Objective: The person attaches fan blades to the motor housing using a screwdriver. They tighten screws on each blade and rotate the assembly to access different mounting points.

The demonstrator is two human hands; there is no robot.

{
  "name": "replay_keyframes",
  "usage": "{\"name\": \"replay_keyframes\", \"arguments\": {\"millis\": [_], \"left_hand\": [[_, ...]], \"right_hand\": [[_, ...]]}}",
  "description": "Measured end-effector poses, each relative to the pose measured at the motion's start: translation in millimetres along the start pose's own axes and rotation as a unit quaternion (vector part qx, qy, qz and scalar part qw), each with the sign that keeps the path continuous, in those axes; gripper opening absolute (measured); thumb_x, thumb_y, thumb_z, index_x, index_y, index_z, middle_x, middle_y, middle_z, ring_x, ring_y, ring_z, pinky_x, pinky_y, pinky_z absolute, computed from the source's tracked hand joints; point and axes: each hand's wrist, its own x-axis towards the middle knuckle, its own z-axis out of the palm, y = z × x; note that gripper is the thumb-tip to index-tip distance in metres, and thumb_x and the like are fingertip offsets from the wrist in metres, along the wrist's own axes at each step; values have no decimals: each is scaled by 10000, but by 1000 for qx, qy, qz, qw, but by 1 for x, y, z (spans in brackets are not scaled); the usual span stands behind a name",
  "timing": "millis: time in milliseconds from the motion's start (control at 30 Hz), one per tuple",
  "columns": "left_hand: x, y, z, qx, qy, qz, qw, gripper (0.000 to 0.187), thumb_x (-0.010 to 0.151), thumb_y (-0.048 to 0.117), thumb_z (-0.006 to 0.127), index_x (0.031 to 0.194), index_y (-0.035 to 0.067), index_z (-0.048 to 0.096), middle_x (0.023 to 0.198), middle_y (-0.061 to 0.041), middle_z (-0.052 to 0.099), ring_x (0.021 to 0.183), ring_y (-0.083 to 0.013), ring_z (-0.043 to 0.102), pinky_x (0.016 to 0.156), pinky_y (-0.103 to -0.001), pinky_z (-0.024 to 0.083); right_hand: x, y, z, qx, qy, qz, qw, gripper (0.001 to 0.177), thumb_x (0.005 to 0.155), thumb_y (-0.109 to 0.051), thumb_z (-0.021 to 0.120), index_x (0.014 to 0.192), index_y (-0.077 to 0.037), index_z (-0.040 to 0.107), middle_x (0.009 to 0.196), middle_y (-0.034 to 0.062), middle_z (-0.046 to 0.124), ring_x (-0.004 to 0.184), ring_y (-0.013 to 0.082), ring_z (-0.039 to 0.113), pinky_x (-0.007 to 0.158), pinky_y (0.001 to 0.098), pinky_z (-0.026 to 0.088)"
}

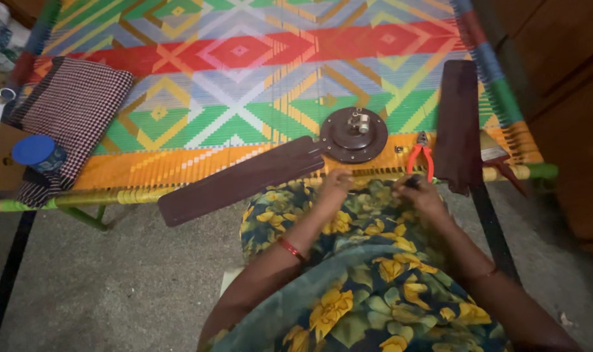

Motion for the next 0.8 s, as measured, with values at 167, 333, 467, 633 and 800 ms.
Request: {"name": "replay_keyframes", "arguments": {"millis": [167,333,467,633,800], "left_hand": [[36,-10,-96,226,114,121,960,248,896,243,699,1105,111,722,1108,-111,697,1042,-289,672,924,-414,549],[45,-4,-183,359,238,79,899,296,862,298,740,1111,141,724,1155,-126,690,1123,-351,636,969,-469,497],[59,-2,-213,414,230,-104,875,401,899,401,697,1245,197,687,1310,-108,618,1273,-348,541,1038,-578,421],[67,-16,-233,484,221,-130,837,618,890,438,718,1427,188,544,1557,-106,418,1480,-374,268,1131,-722,163],[63,-35,-247,513,214,-176,812,674,882,461,704,1472,207,501,1602,-55,390,1523,-350,221,1155,-731,114]], "right_hand": [[-28,-40,9,13,114,58,992,212,995,-215,606,1165,-92,633,1008,31,686,905,164,644,701,359,507],[-14,-29,11,76,80,18,994,293,1045,-287,592,1216,-54,636,1068,73,706,894,186,633,752,358,484],[12,8,-4,89,59,29,994,292,1045,-321,555,1189,-73,608,1090,87,733,915,194,665,786,362,524],[29,39,-18,86,48,57,993,305,1074,-334,540,1161,-52,617,1089,106,742,901,206,655,810,364,533],[36,41,-15,47,42,43,997,303,1086,-321,548,1149,-31,609,1062,133,725,920,227,684,816,391,544]]}}
